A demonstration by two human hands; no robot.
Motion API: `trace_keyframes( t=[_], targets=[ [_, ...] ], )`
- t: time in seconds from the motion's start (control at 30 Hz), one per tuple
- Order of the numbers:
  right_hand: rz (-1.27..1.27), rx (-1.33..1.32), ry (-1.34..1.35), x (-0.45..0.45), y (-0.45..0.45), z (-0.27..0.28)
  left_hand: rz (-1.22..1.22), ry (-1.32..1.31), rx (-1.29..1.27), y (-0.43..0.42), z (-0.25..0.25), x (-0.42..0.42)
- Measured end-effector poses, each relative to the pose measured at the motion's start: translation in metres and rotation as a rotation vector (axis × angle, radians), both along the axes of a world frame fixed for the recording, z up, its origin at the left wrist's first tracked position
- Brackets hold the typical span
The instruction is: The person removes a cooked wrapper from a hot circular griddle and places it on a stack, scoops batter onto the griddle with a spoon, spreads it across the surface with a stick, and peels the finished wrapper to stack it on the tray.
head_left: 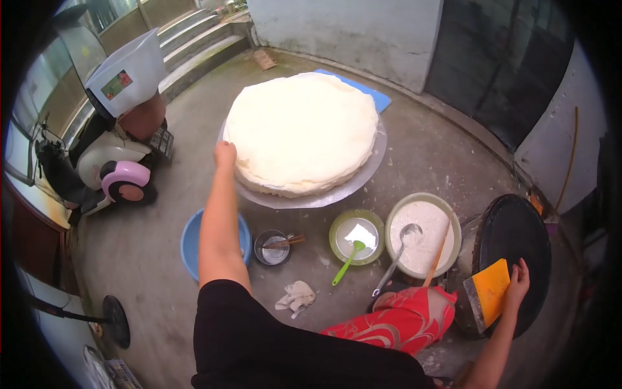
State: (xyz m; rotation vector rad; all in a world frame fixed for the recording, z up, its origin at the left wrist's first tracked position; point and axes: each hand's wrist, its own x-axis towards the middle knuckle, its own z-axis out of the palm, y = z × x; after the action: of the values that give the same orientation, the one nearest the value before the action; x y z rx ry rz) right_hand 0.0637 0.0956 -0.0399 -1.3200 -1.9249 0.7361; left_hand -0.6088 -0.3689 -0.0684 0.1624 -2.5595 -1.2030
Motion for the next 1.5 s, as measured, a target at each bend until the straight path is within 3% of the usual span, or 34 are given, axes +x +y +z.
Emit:
trace_keyframes(
  t=[0.03,0.1,0.13,0.2,0.23,0.3,0.4,0.53,0.6,0.63,0.7,0.73,0.8,0.93,1.0,1.03,1.07,1.1,1.17,1.2,1.27,1.5],
  targets=[
    [-0.024,-0.013,0.027,0.006,0.001,-0.003,-0.004,0.001,-0.003,-0.010,-0.016,-0.032],
    [-0.021,-0.036,0.059,0.015,-0.001,-0.006,-0.046,-0.297,0.048,-0.029,-0.052,-0.092],
    [-0.051,-0.051,0.082,0.019,-0.003,-0.008,-0.049,-0.297,0.043,-0.023,-0.035,-0.077],
    [-0.083,-0.068,0.105,0.027,-0.005,-0.012,0.024,-0.498,0.608,-0.008,0.004,-0.042],
    [-0.092,-0.106,0.101,0.033,-0.004,-0.014,0.023,-0.499,0.605,-0.005,0.016,-0.033],
    [-0.100,-0.144,0.097,0.042,-0.003,-0.022,0.048,-0.663,1.004,-0.001,0.030,-0.020],
    [-0.124,-0.133,0.114,0.046,-0.003,-0.029,0.035,-0.650,1.053,0.006,0.041,-0.007],
    [-0.137,-0.162,0.098,0.038,-0.011,-0.024,-0.021,-0.555,1.045,0.000,0.020,-0.028],
    [-0.132,-0.180,0.102,0.035,-0.014,-0.022,0.153,-0.040,0.984,0.014,0.017,-0.017],
    [-0.132,-0.188,0.090,0.032,-0.017,-0.020,0.154,-0.041,0.984,0.005,0.002,-0.028],
    [-0.133,-0.196,0.078,0.031,-0.017,-0.021,-0.137,-0.035,0.775,-0.017,-0.036,-0.055],
    [-0.117,-0.188,0.097,0.033,-0.014,-0.025,-0.136,-0.036,0.775,-0.015,-0.026,-0.038],
    [-0.103,-0.180,0.114,0.036,-0.009,-0.031,-0.033,-0.148,-0.232,-0.010,0.000,0.003],
    [-0.181,-0.170,0.215,0.043,0.010,-0.049,0.060,-0.177,-0.474,0.007,0.029,0.042],
    [-0.248,-0.203,0.319,0.042,0.010,-0.048,0.018,0.144,-0.700,0.016,0.033,0.059],
    [-0.286,-0.365,0.424,0.032,0.002,-0.036,0.013,0.145,-0.701,0.022,0.029,0.065],
    [-0.323,-0.530,0.528,0.022,-0.006,-0.027,-0.197,0.236,-0.608,0.027,0.023,0.072],
    [-0.327,-0.531,0.527,0.014,-0.011,-0.022,-0.404,0.324,-0.509,0.034,0.018,0.079],
    [-0.334,-0.637,0.534,0.002,-0.019,-0.015,-0.546,0.341,-0.536,0.049,0.008,0.095],
    [-0.334,-0.638,0.529,0.002,-0.018,-0.020,-0.546,0.336,-0.537,0.057,0.013,0.106],
    [-0.239,-0.657,0.579,0.001,-0.014,-0.034,-0.664,-0.098,-0.839,0.067,0.032,0.126],
    [-0.244,-0.723,0.580,-0.012,-0.027,-0.032,-0.646,-0.058,-0.903,0.066,0.026,0.136]
  ],
)
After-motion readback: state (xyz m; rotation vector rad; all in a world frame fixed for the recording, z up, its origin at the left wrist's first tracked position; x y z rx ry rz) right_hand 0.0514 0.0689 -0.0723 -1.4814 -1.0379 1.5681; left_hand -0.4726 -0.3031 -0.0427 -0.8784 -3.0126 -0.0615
